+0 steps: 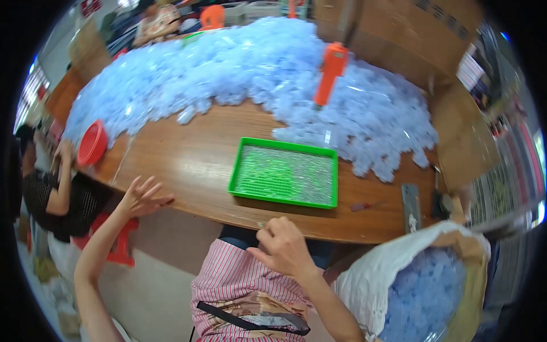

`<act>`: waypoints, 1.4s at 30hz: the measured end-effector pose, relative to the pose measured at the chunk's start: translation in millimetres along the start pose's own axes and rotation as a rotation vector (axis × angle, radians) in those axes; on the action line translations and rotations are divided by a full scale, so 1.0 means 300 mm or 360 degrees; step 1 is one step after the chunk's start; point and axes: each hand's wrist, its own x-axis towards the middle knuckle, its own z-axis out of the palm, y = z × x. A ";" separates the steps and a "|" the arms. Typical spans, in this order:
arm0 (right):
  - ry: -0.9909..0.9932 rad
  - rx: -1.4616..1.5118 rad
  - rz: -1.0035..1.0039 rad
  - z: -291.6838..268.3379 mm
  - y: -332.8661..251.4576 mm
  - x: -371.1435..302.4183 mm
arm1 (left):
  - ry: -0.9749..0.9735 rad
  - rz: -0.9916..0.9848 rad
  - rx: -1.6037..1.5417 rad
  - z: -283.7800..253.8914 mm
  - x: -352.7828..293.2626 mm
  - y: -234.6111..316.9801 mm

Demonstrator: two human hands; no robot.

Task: The person drives screws into plastic components with an electric screwdriver, fits the plastic parts together by hand, and places them into a sack.

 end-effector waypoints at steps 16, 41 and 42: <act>-0.0377 0.0024 -0.0307 0.170 0.089 0.187 | 0.0171 0.0388 -0.1070 0.142 0.048 -0.086; 0.0858 -0.0700 0.0333 0.072 0.209 -0.147 | 0.0325 0.0300 -0.0978 0.096 0.056 -0.057; 0.0857 -0.0697 0.0312 0.078 0.209 -0.147 | 0.0341 0.0300 -0.0981 0.094 0.047 -0.061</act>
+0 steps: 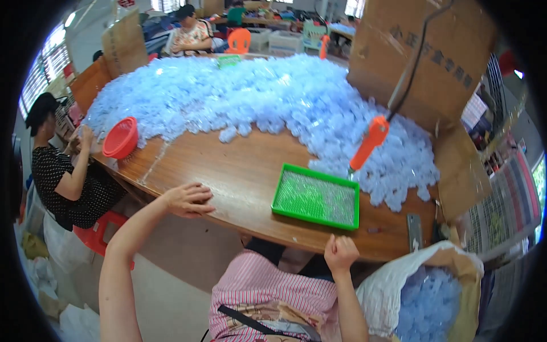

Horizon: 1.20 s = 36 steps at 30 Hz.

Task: The person drives screws into plastic components with an electric screwdriver, fits the plastic parts together by hand, and places them into a sack.

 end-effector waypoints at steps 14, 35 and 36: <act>-0.0225 0.0269 -0.0245 -0.047 -0.001 -0.011 | 0.0019 0.0027 -0.0164 0.030 -0.023 -0.001; -0.1382 0.0551 -0.0774 0.485 -0.763 0.329 | 0.0177 -0.0096 -0.0343 0.067 -0.050 -0.026; -0.1375 0.0570 -0.0771 0.487 -0.765 0.328 | 0.0180 -0.0089 -0.0344 0.064 -0.051 -0.028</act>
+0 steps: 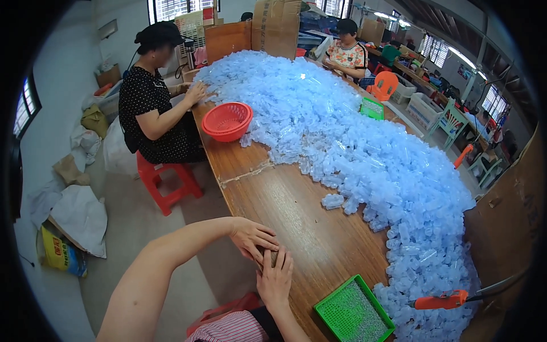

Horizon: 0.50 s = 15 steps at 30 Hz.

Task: The person drives screws into plastic components with an electric screwdriver, fits the plastic parts together by hand, and places them into a sack.

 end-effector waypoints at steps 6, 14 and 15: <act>0.0003 -0.0071 -0.0030 0.021 0.010 -0.004 | 0.0074 0.0055 0.0042 0.035 -0.012 -0.007; -0.0015 -0.0057 -0.0034 -0.020 0.043 0.037 | 0.0519 -0.1219 0.0085 0.080 -0.039 0.356; 0.0023 -0.0071 -0.0067 -0.014 0.034 0.047 | 0.0946 -0.1902 0.0346 0.181 -0.033 0.519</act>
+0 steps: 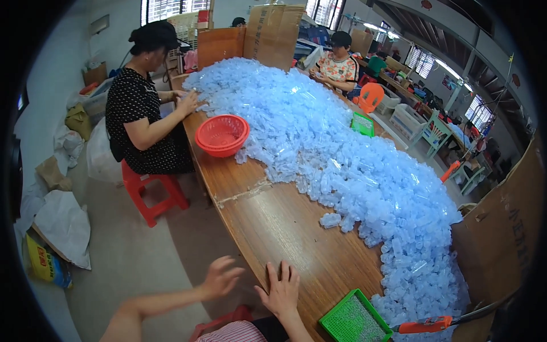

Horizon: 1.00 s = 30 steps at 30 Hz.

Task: The person drives screws into plastic components with an electric screwdriver, fits the plastic parts together by hand, and places them into a sack.

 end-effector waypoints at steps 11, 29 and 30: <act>0.0074 0.0071 -0.0152 0.161 -0.114 0.412 | -0.0677 -0.1664 0.0166 -0.099 -1.167 0.081; 0.0143 0.0188 -0.0154 0.167 -0.123 0.403 | -0.0383 -0.1810 0.0382 0.037 -1.225 0.313; 0.0130 0.0179 -0.0150 0.170 -0.121 0.405 | -0.0399 -0.1808 0.0373 0.030 -1.211 0.315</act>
